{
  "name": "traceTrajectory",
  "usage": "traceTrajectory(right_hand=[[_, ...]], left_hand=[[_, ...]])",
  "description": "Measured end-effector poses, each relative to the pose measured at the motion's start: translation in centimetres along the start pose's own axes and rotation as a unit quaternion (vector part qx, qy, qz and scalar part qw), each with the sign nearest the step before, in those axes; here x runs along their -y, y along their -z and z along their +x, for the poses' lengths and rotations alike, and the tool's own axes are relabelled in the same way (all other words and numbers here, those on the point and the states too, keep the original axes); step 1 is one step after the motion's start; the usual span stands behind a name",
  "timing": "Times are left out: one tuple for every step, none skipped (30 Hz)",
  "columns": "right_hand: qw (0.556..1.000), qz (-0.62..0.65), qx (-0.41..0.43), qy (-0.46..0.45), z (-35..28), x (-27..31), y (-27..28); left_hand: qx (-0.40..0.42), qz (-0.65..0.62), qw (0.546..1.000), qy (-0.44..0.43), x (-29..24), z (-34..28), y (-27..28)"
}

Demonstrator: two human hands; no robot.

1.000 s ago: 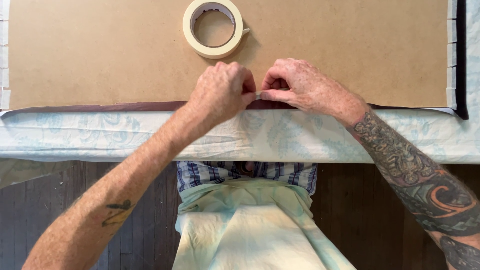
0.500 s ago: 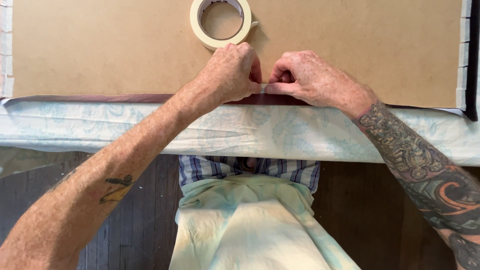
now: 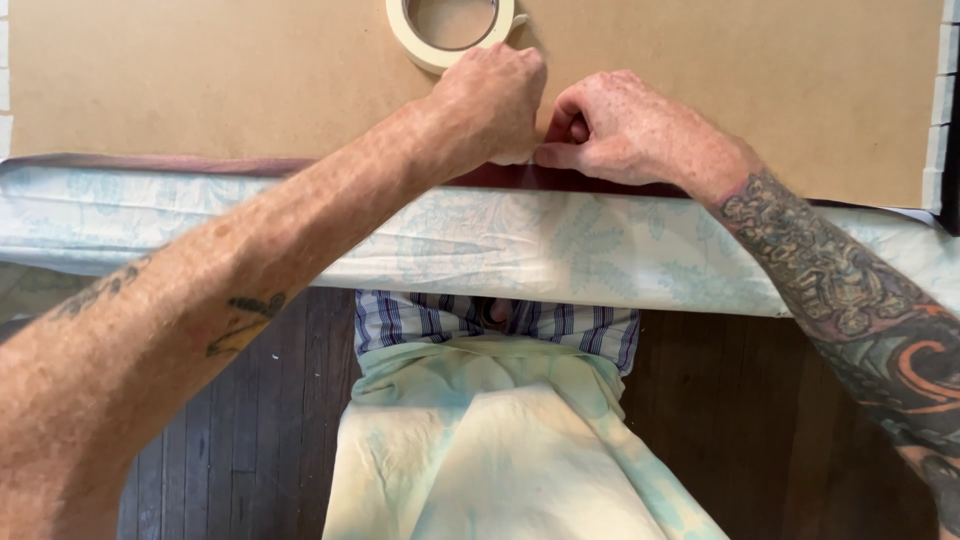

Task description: The person is securing a decorative ribbon to the edge of a board using small strips of masking tape and a wooden smoothing tool.

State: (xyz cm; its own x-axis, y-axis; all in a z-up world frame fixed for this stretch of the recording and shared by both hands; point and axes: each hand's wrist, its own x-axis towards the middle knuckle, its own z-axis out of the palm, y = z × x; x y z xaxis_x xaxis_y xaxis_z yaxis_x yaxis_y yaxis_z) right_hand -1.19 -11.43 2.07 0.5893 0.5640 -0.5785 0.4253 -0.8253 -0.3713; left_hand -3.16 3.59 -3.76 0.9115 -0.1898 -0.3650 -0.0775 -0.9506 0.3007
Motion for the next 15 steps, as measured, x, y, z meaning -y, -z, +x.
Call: traceTrajectory(right_hand=[[1.0, 0.0, 0.002, 0.001, 0.0, 0.2, 0.1], [1.0, -0.007, 0.004, -0.012, 0.1, 0.3, 0.2], [1.0, -0.014, 0.006, -0.025, 0.1, 0.5, 0.2], [1.0, -0.012, 0.008, -0.025, 0.1, 0.5, 0.3], [1.0, -0.004, 0.003, -0.015, 0.2, 0.5, 0.4], [1.0, 0.003, -0.002, -0.007, 0.2, 0.4, 0.6], [1.0, 0.003, -0.001, -0.008, 0.0, 0.8, 0.8], [0.999, 0.015, 0.008, -0.027, 0.0, 1.3, 1.0], [0.998, 0.026, 0.017, -0.047, 0.0, 1.7, 1.2], [0.998, 0.026, 0.018, -0.048, 0.5, 1.2, 1.2], [0.998, 0.019, 0.012, -0.053, 1.1, 0.7, 1.2], [0.998, 0.015, 0.009, -0.056, 1.8, 0.0, 1.1], [0.998, 0.018, 0.012, -0.055, 2.0, 0.0, 1.3], [0.998, 0.024, 0.022, -0.051, 2.1, 0.0, 1.6], [0.998, 0.03, 0.032, -0.046, 2.2, 0.0, 1.8]], left_hand=[[0.001, -0.001, 1.0, 0.002, -0.1, 0.2, 0.2], [0.01, 0.018, 1.0, 0.003, -0.2, 0.4, 0.3], [0.019, 0.037, 0.999, 0.004, -0.4, 0.5, 0.5], [0.021, 0.036, 0.999, 0.005, -0.9, -0.1, 1.6], [0.071, 0.029, 0.996, 0.035, -1.5, -0.7, 2.7], [0.119, 0.021, 0.991, 0.063, -2.2, -1.2, 3.8], [0.12, 0.021, 0.991, 0.062, -2.5, -1.3, 4.4], [0.159, 0.012, 0.984, 0.076, -2.7, -1.5, 4.9], [0.197, 0.004, 0.976, 0.089, -2.9, -1.6, 5.5], [0.198, 0.003, 0.976, 0.088, -3.0, -1.7, 5.8], [0.213, 0.002, 0.973, 0.09, -3.1, -1.8, 6.1], [0.232, 0.002, 0.968, 0.094, -3.2, -1.7, 6.3], [0.237, 0.003, 0.967, 0.095, -2.9, -1.1, 5.8], [0.248, 0.002, 0.965, 0.091, -2.6, -0.5, 5.3], [0.259, 0.001, 0.962, 0.087, -2.3, 0.0, 4.7]])
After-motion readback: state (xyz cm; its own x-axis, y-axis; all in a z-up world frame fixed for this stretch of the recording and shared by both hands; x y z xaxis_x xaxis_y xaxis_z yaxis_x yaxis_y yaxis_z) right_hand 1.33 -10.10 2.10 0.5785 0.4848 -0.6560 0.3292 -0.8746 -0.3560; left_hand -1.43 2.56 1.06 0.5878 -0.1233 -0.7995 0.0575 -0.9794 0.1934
